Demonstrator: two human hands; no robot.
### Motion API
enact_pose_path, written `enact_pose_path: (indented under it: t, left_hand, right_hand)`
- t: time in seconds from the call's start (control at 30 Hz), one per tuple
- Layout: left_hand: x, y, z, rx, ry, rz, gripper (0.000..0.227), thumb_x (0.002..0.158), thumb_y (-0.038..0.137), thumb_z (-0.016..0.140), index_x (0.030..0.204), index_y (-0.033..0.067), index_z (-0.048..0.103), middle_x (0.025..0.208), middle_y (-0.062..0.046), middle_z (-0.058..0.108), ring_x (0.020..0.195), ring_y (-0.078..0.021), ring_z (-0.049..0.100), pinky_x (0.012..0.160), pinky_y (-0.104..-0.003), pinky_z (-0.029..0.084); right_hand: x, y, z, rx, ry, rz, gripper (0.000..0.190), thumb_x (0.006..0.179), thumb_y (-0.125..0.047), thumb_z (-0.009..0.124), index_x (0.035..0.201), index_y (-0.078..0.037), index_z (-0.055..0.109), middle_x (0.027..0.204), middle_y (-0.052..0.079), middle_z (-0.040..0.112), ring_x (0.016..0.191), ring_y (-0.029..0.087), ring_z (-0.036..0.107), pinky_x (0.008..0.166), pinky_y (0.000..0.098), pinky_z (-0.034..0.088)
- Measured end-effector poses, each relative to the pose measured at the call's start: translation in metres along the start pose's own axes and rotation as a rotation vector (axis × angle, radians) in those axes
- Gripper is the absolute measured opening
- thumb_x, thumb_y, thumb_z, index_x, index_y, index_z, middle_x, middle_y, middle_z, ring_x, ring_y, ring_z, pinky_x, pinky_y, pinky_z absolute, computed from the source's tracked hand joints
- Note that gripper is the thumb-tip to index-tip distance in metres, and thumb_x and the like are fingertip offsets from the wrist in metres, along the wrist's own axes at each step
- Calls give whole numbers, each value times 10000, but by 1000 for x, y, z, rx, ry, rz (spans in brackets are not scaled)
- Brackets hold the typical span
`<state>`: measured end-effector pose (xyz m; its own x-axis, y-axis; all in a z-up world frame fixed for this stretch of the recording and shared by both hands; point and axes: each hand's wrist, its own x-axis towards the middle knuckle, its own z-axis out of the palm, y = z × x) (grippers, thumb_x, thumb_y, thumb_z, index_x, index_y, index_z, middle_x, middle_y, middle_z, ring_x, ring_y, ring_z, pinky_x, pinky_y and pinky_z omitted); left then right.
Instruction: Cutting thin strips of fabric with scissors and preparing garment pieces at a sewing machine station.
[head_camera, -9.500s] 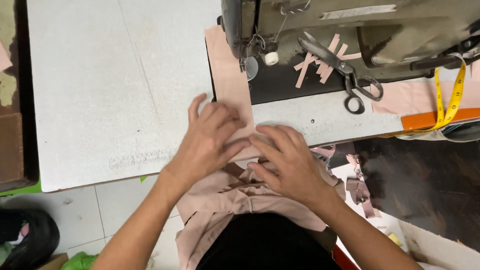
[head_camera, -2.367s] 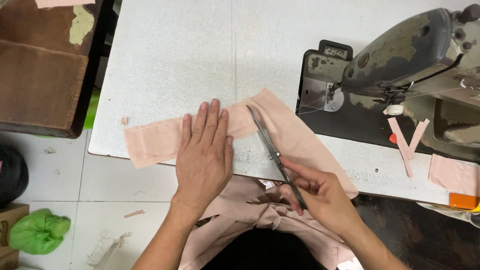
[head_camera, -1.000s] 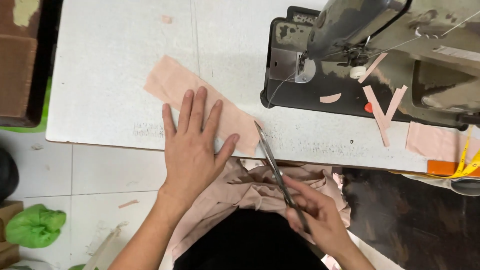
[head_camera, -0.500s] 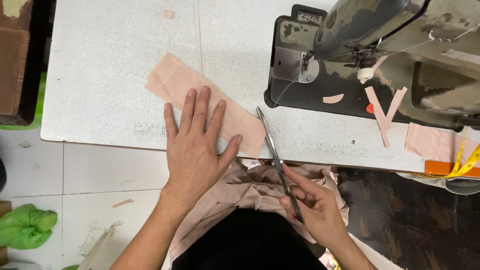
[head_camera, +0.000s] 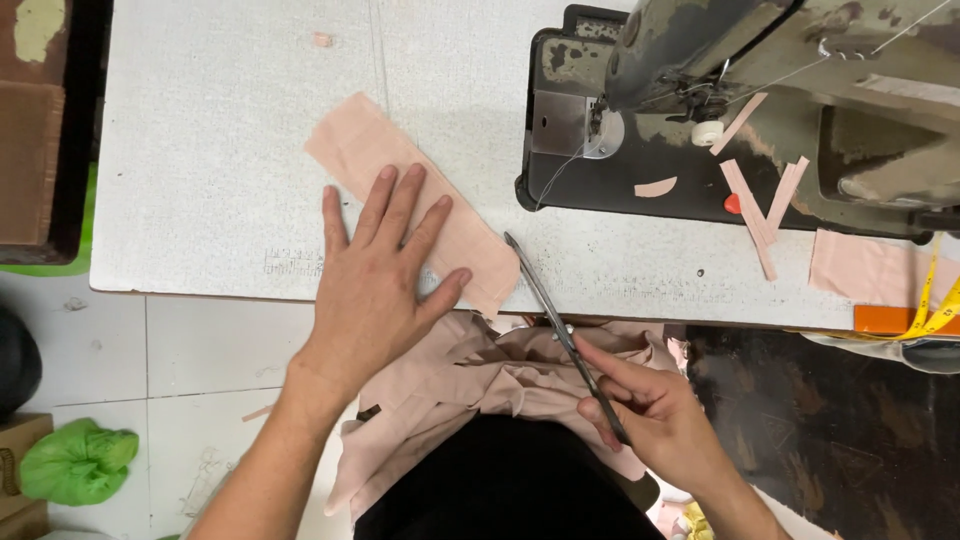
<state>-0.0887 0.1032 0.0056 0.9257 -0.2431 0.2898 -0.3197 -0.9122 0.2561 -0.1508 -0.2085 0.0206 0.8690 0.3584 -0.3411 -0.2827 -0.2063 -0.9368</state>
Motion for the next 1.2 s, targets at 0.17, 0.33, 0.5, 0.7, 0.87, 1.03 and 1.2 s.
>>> enact_pose_path:
  t: [0.17,0.33,0.5,0.7,0.87,1.03,1.2]
  left_hand:
    - [18,-19,-15,-286,-87,61,637,1011,444,595,1495,43,491,1667,-214,247,1560,-392,197,1204,-698,21]
    - [27,-31,-8,-7,-81,-86,774,1046,608,373,1540,13,418,1655,-234,261,1552,-347,185,1200,-675,55]
    - [10,-12,-6,-87,-31,98,712,1014,550,517,1462,-2,520,1625,-219,362,1532,-343,301,1221,-662,127]
    - [0,-12,-11,-176,-51,197,686,998,529,573,1442,8,548,1614,-185,395,1521,-326,337,1227,-665,132]
    - [0,-18,-12,-239,-70,239,675,971,505,635,1427,14,559,1606,-186,403,1513,-341,348,1227,-681,129]
    - [0,-20,-14,-261,-92,245,655,969,471,643,1432,17,556,1607,-180,404,1518,-337,338,1236,-670,101]
    - [0,-20,-16,-284,-105,255,661,944,433,692,1435,12,554,1612,-179,396,1526,-332,323,1238,-667,87]
  right_hand:
    - [-6,6,-12,20,56,211,597,872,0,708,1457,-109,658,468,36,561,557,93,395,871,281,535]
    - [-9,22,-20,528,-21,185,701,827,-299,750,1416,61,628,473,64,476,406,200,490,420,323,276]
    - [15,6,-3,378,-55,108,733,819,-342,754,1428,39,615,479,63,510,421,165,479,478,275,316]
    - [53,-36,14,25,21,96,564,866,-159,707,1419,-65,655,504,41,540,489,135,514,726,309,508]
    - [78,-54,0,13,-22,149,594,831,-167,748,1415,-100,665,520,56,543,478,155,524,464,284,443]
    - [92,-60,-25,-8,-142,105,532,851,-132,746,1374,-53,692,495,4,515,425,90,449,451,214,340]
    - [108,-76,-45,-239,-213,140,587,853,-168,745,1434,-148,667,469,3,531,470,76,455,556,235,437]
